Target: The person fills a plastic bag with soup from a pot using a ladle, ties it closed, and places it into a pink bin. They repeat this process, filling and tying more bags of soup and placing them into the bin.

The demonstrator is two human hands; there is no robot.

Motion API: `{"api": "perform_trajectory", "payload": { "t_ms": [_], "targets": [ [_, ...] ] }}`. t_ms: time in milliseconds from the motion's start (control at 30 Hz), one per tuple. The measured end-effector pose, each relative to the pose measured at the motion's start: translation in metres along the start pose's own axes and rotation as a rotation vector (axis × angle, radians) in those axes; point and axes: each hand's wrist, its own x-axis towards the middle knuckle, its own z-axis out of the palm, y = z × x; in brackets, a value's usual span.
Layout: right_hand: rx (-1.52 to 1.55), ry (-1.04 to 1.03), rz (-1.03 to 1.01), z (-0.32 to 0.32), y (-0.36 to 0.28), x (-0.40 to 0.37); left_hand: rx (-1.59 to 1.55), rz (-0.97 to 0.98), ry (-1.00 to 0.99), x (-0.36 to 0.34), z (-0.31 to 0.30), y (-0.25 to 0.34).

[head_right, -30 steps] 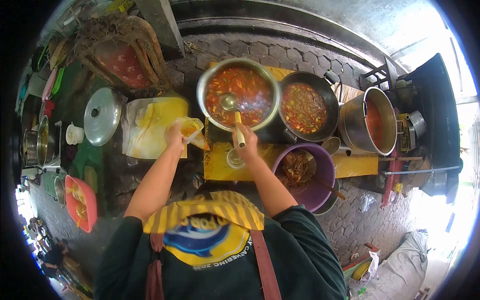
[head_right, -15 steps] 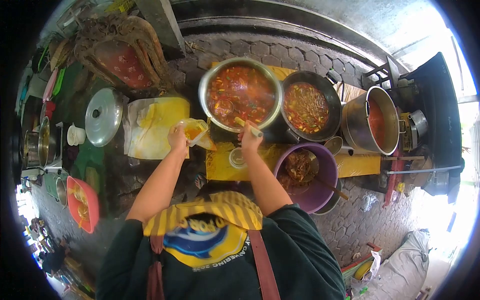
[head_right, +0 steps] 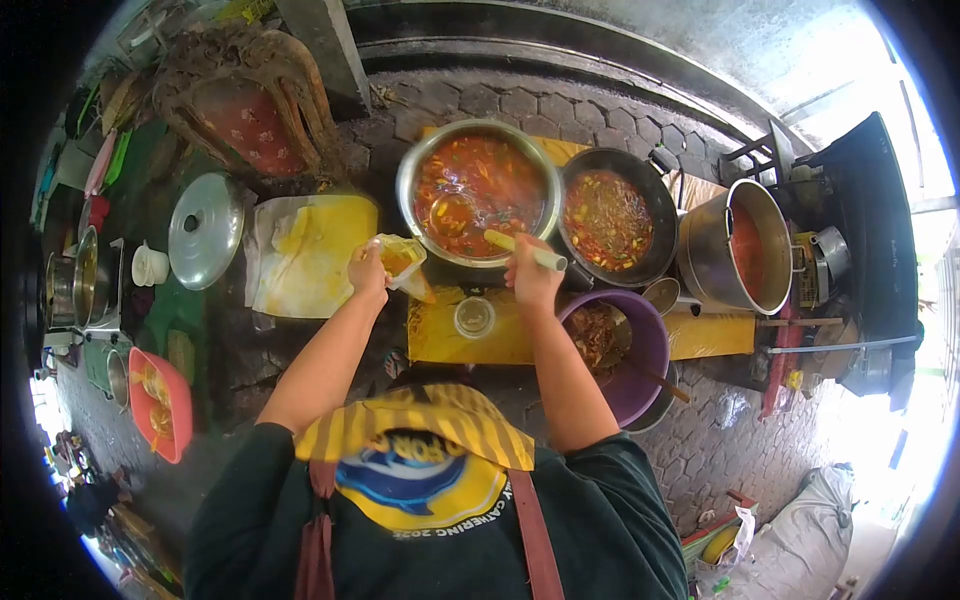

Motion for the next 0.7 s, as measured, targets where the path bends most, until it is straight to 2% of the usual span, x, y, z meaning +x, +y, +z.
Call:
{"api": "perform_trajectory", "payload": {
  "t_ms": [167,267,300,333,367,433,567,633,700],
  "targets": [
    [-0.050,-0.145,-0.010,-0.001,-0.030,-0.026,0.000,-0.018,-0.007,0.003,0.008,-0.004],
    [-0.008,-0.213,-0.015,0.008,-0.020,-0.050,-0.006,-0.016,-0.021,0.006,0.012,-0.007],
    [-0.096,-0.339,-0.287,0.003,0.001,-0.053,-0.017,-0.008,-0.024,0.008,0.013,-0.009],
    [-0.269,-0.377,-0.607,0.007,0.005,-0.063,-0.016,-0.007,-0.025,0.007,0.014,-0.007],
    [-0.387,-0.490,-0.828,0.009,0.009,-0.071,-0.058,-0.003,-0.015,0.006,0.014,-0.005],
    [-0.686,-0.621,-1.038,0.009,0.009,-0.090,-0.094,0.000,-0.008,0.005,0.015,-0.003],
    [-0.689,-0.624,-1.118,0.000,0.018,-0.081,-0.062,-0.024,0.037,0.004,0.013,0.001],
    [-0.638,-0.438,-0.900,-0.004,0.016,-0.063,-0.043,-0.029,0.044,0.002,0.010,0.001],
    [-0.603,-0.399,-0.822,-0.005,0.020,-0.038,-0.043,-0.009,0.052,0.004,0.007,-0.001]
  ]
}}
